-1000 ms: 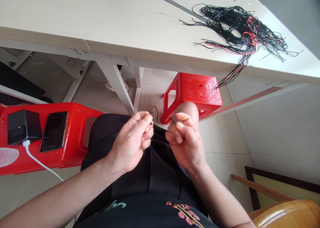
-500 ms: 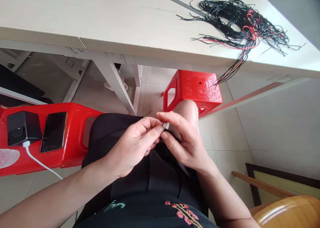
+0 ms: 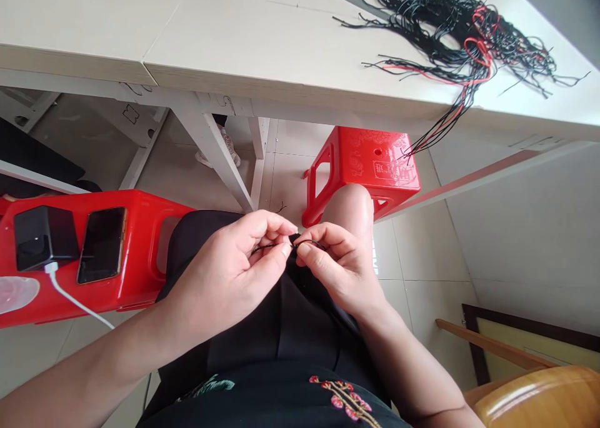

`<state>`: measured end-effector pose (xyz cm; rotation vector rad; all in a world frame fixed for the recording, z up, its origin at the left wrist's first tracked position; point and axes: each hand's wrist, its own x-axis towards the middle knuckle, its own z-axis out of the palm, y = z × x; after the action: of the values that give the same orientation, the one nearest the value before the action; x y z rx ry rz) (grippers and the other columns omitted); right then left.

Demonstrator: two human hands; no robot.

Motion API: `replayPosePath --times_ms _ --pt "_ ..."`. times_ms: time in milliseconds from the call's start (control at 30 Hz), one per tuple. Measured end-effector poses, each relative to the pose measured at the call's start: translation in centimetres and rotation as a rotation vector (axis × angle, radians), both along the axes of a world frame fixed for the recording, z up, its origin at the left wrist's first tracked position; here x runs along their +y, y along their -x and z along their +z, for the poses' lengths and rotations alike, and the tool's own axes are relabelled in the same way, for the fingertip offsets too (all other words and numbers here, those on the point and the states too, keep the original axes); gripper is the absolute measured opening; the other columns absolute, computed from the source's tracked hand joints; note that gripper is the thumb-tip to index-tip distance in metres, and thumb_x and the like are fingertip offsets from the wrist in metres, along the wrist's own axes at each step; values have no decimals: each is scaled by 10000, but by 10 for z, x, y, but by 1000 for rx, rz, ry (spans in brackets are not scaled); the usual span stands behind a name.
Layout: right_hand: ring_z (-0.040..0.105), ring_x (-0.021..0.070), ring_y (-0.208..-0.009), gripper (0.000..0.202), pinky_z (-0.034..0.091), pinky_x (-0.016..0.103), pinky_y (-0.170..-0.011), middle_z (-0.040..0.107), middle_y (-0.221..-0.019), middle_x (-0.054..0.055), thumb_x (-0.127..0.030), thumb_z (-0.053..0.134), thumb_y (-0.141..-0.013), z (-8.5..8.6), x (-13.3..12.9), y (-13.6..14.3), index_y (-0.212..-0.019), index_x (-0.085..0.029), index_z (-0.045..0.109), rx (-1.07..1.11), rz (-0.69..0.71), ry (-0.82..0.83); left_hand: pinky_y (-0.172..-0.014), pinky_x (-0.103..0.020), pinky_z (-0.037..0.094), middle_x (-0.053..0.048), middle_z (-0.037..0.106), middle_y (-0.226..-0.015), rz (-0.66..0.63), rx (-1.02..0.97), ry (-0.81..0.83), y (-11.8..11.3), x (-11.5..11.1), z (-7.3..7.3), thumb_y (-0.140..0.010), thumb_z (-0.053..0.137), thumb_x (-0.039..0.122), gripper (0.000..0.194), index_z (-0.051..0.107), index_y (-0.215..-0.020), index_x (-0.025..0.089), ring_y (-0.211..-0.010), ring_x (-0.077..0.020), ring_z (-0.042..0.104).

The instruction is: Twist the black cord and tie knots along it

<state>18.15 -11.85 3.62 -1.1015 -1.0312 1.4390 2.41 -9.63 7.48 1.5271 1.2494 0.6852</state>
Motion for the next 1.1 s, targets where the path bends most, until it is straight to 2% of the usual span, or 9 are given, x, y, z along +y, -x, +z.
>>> replayPosePath --times_ms 133,267,367,433,533,700,967,1100 --pt "510 84 -547 50 429 196 -478 599 -623 -25 -208 639 -749 -1 -3 3 -725 -183 602 -46 -40 -30 -619 -128 534 27 695 -822 -21 49 -61 1 0 2 -858 593 186 79 654 -899 214 -726 -94 667" --pt "511 79 -547 42 424 191 -482 599 -629 -24 -152 626 -723 -1 -4 6 -707 -186 609 -120 -92 -136 -562 -100 506 45 674 -764 -12 72 -123 1 0 6 -843 595 157 67 639 -851 207 -661 -68 640" --pt "434 56 -461 51 356 178 -413 557 -550 -39 -145 614 -698 1 -3 9 -660 -179 620 -132 -146 -133 -543 -85 488 55 657 -742 -24 67 -182 -1 0 7 -831 589 128 86 630 -843 202 -630 -49 617" --pt "397 47 -420 48 311 174 -374 540 -509 -45 -163 621 -674 2 -1 11 -628 -176 622 -78 -171 -82 -527 -86 477 59 645 -729 -21 74 -214 -2 -1 7 -819 584 110 98 624 -836 198 -600 -40 596" --pt "385 47 -400 46 307 180 -368 531 -475 -50 -195 652 -645 0 2 14 -612 -179 625 54 -167 6 -502 -99 469 54 645 -732 -16 92 -230 -2 0 6 -810 583 109 106 632 -850 195 -576 -41 581" --pt "260 25 -360 92 265 188 -376 396 -403 -103 -232 683 -675 -6 3 12 -638 -182 616 263 -76 102 -516 -139 488 34 661 -734 -69 105 -166 0 2 6 -840 594 195 74 668 -843 199 -605 -70 600" --pt "412 68 -520 143 342 194 -480 500 -580 -56 -256 561 -885 -6 -7 2 -765 -186 592 -61 8 -74 -521 -173 467 18 638 -718 -139 170 -238 4 5 8 -831 568 166 123 661 -751 179 -604 -75 569" --pt "448 80 -568 176 381 204 -533 516 -621 -46 -270 500 -936 -5 -8 1 -785 -197 554 -189 46 -127 -548 -175 488 28 655 -750 -123 124 -231 1 3 6 -814 582 150 75 645 -798 189 -618 -73 583"
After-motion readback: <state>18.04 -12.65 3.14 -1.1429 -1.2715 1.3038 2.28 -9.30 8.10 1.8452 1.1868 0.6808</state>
